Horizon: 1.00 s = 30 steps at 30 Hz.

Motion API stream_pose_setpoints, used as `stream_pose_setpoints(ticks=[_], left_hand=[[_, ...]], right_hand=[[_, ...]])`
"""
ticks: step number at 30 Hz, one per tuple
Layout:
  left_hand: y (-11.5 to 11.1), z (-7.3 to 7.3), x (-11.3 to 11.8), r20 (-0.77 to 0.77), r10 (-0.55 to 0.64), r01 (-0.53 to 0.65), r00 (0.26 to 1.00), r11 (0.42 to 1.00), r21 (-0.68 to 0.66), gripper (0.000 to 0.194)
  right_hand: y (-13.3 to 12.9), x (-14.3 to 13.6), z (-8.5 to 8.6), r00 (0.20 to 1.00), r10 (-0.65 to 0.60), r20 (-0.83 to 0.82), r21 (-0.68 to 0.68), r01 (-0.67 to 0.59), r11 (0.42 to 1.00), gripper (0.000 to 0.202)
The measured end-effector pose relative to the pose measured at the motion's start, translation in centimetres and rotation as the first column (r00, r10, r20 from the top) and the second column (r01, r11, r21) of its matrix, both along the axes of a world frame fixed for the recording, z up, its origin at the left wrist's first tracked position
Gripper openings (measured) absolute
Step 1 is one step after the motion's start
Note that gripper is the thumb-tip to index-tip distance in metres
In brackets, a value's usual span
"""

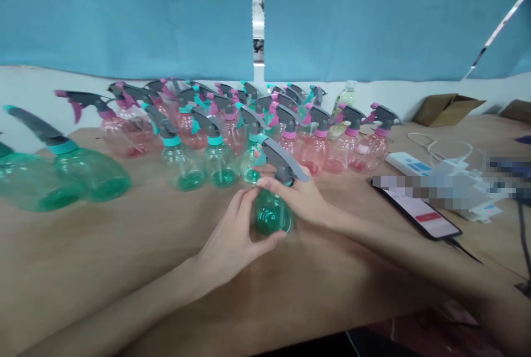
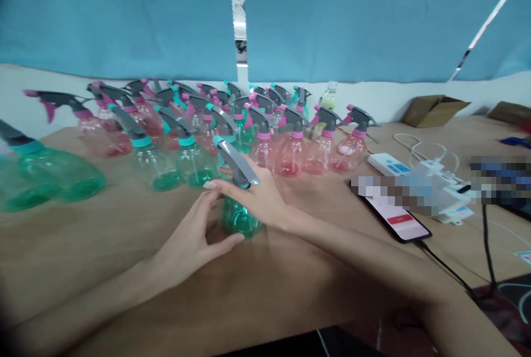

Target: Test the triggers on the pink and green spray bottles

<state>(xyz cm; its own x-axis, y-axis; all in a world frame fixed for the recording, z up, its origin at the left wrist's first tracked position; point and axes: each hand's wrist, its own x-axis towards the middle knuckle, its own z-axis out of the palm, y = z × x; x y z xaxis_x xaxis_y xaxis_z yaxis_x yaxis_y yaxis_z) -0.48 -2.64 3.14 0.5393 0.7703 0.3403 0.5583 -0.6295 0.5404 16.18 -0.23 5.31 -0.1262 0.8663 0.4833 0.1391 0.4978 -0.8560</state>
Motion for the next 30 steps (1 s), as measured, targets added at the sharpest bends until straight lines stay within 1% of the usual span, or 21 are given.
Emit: stream_pose_setpoints(ticks=[2, 5, 9, 12, 15, 17, 19, 21, 23, 25, 26, 28, 30], left_hand=[[-0.7, 0.4, -1.6, 0.010, 0.044, -0.044, 0.999, 0.999, -0.006, 0.065], [-1.8, 0.7, -4.3, 0.017, 0.146, -0.146, 0.989, 0.989, 0.007, 0.056], [-3.3, 0.8, -8.4, 0.006, 0.270, -0.270, 0.963, 0.962, 0.042, 0.051], [-4.4, 1.1, -11.4, -0.007, 0.325, -0.323, 0.946, 0.942, 0.094, 0.050], [-5.2, 1.6, -14.2, -0.059, 0.399, -0.384, 0.915, 0.907, 0.172, 0.050], [-5.2, 1.7, -16.0, -0.079, 0.463, -0.437, 0.883, 0.872, 0.218, 0.050], [-4.5, 1.6, -17.7, -0.060, 0.483, -0.457, 0.873, 0.856, 0.242, 0.051], [-3.1, 1.2, -19.2, -0.026, 0.517, -0.491, 0.856, 0.827, 0.275, 0.051], [-1.3, 1.0, -20.3, 0.009, 0.559, -0.526, 0.829, 0.774, 0.353, 0.053], [0.5, 1.1, -20.9, -0.047, 0.594, -0.526, 0.803, 0.744, 0.411, 0.053], [1.3, 1.4, -21.1, -0.099, 0.608, -0.510, 0.788, 0.734, 0.448, 0.053], [2.8, 2.1, -21.0, -0.208, 0.645, -0.484, 0.735, 0.715, 0.505, 0.055], [4.0, 3.0, -20.6, -0.233, 0.654, -0.480, 0.720, 0.711, 0.513, 0.056]], right_hand=[[-0.2, -2.0, 0.1, 0.999, 0.038, 0.039, 0.001, -0.038, 0.999, 0.042], [-0.4, -5.2, 0.1, 0.990, 0.108, 0.087, 0.027, -0.111, 0.993, 0.045], [-0.6, -9.4, 0.5, 0.965, 0.220, 0.142, 0.064, -0.231, 0.971, 0.060], [-0.7, -11.6, 1.3, 0.916, 0.302, 0.265, 0.098, -0.337, 0.936, 0.071], [-0.2, -12.3, 2.1, 0.832, 0.342, 0.436, 0.091, -0.419, 0.903, 0.080], [0.5, -12.1, 2.6, 0.801, 0.310, 0.513, 0.089, -0.409, 0.908, 0.083], [1.4, -11.7, 3.1, 0.799, 0.281, 0.531, 0.085, -0.381, 0.921, 0.074], [2.4, -11.3, 3.7, 0.836, 0.228, 0.499, 0.097, -0.315, 0.944, 0.061], [3.2, -11.0, 4.5, 0.878, 0.119, 0.463, 0.149, -0.209, 0.966, 0.047], [3.9, -10.9, 5.5, 0.895, -0.003, 0.447, 0.212, -0.103, 0.972, 0.035], [4.2, -10.9, 6.0, 0.894, -0.065, 0.443, 0.249, -0.053, 0.967, 0.032], [4.9, -11.0, 6.9, 0.880, -0.170, 0.444, 0.321, 0.020, 0.947, 0.028], [5.6, -11.2, 7.7, 0.856, -0.239, 0.458, 0.371, 0.060, 0.927, 0.028]])
